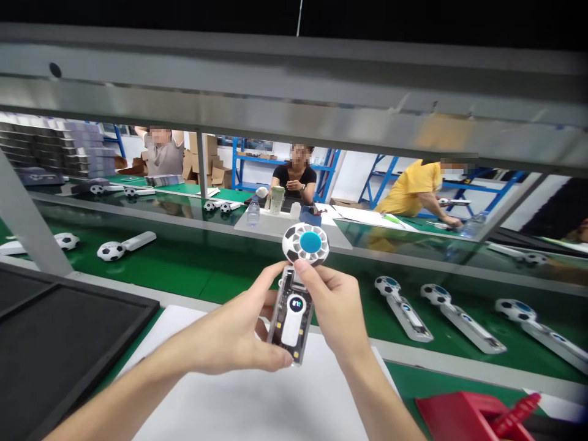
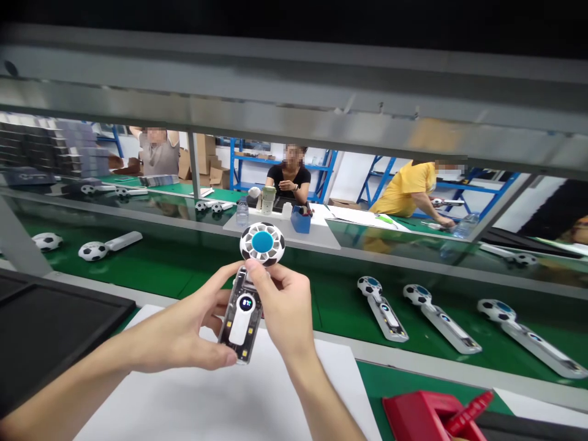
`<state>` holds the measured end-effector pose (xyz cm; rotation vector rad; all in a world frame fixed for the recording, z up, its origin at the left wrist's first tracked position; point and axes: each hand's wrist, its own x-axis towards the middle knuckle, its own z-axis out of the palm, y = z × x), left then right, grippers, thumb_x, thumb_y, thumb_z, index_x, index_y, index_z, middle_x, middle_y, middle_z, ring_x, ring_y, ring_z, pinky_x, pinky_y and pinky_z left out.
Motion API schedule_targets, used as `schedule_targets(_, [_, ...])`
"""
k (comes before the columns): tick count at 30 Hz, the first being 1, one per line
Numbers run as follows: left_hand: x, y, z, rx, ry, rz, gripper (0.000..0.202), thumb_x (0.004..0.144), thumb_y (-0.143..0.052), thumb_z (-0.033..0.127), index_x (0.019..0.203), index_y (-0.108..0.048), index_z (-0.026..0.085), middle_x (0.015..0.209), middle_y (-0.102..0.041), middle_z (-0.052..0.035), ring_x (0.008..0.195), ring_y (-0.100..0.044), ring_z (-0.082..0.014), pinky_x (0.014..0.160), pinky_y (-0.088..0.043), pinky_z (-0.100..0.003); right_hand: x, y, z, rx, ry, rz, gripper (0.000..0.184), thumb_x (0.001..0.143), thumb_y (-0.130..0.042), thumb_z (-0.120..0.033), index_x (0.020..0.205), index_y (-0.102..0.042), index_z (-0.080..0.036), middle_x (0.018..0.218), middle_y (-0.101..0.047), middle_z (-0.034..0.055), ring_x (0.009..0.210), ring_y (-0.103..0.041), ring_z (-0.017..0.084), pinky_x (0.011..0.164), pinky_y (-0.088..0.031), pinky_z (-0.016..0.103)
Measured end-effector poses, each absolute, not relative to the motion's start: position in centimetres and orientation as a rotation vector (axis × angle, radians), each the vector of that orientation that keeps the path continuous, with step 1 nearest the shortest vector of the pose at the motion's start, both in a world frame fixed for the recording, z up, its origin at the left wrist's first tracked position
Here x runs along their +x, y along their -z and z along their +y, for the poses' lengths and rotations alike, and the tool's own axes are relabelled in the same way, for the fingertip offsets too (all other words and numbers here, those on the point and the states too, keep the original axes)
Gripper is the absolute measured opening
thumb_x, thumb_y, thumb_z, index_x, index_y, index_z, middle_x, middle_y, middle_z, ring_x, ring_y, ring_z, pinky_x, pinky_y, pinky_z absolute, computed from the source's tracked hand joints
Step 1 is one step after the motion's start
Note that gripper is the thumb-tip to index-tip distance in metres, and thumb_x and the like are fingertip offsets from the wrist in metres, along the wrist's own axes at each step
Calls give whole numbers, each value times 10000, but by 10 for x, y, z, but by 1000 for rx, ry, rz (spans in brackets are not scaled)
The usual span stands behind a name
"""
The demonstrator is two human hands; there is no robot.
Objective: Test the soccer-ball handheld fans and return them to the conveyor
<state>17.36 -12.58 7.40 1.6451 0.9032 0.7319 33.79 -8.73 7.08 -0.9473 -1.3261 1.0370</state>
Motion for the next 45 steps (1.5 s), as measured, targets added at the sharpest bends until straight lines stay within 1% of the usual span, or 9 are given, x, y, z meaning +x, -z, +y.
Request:
schedule_targets(4, [172, -74, -122, 1634, -753, 886, 946, 771, -754, 254, 1485, -148, 390, 1093, -658, -44, 890, -673, -216, 771, -539, -367, 338, -69, -84, -957, -1089, -1314, 345, 744, -769, -453, 658, -687, -130, 599, -622, 12, 529, -492, 119, 476, -394, 214])
schedule_targets(9, [161, -76, -112, 1771, -1182, 1192, 435, 878, -607, 473, 1230, -543, 226, 1098, -651, -73, 906, -641, -203, 761, -501, -314, 338, -66, -84, -930, -1414, -1423, 442, 846, -627, -592, 809, -616, -152, 626, -652, 28, 545, -593, 154, 516, -466, 236])
schedule_targets(13, [153, -78, -110, 2053, -1301, 1329, 480, 883, -603, 429, 1330, -488, 296, 1298, -562, -55, 1095, -570, -220, 878, -453, -306, 334, -68, -96, -1019, -1657, -1678, 463, 910, -481, -648, 983, -530, -194, 641, -648, 11, 513, -623, 166, 474, -488, 244])
schedule_targets(17, [152, -86, -116, 2092, -932, 1257, 211, 861, -612, 414, 944, -680, 232, 964, -655, -17, 865, -605, -187, 739, -449, -262, 338, -83, -117, -1176, -1523, -1991, 271, 902, -588, -459, 975, -570, -198, 782, -665, 19, 637, -646, 165, 567, -514, 243])
schedule_targets(22, [146, -101, -128, 1873, -1205, 1282, 200, 841, -622, 389, 771, -634, 202, 765, -624, 12, 655, -547, -140, 556, -398, -225, 360, -105, -142, -1139, -1295, -2098, 471, 794, -735, -300, 1234, -569, -301, 942, -641, -6, 761, -606, 160, 615, -511, 228])
schedule_targets(30, [160, -88, -138, 1461, -1639, 989, 263, 845, -605, 445, 768, -578, 195, 740, -562, 7, 595, -474, -128, 530, -383, -233, 348, -127, -138, -1087, -943, -1569, 450, 883, -555, -578, 820, -674, -148, 547, -489, -35, 390, -365, 67, 324, -284, 165])
schedule_targets(38, [186, -71, -146, 1332, -1069, 248, 698, 809, -374, 804, 1063, -593, 192, 1022, -596, -71, 894, -562, -207, 736, -474, -298, 352, -203, -126, -1218, -975, -2176, 296, 805, -709, -426, 739, -719, -138, 560, -560, -27, 454, -441, 76, 365, -310, 159])
schedule_targets(41, [181, -77, -147, 1555, -751, 203, 662, 614, -803, 601, 1093, -623, 180, 952, -609, -53, 840, -558, -198, 712, -480, -293, 333, -215, -144, -1122, -640, -2604, 225, 848, -687, -368, 764, -738, -165, 636, -629, -27, 560, -513, 93, 485, -382, 178])
schedule_targets(45, [179, -81, -147, 1640, -790, 343, 493, 619, -845, 345, 1012, -623, 147, 874, -607, -34, 786, -554, -174, 658, -458, -265, 315, -210, -149, -1020, -403, -2757, 244, 847, -691, -349, 701, -727, -156, 619, -633, -34, 556, -506, 93, 485, -353, 200])
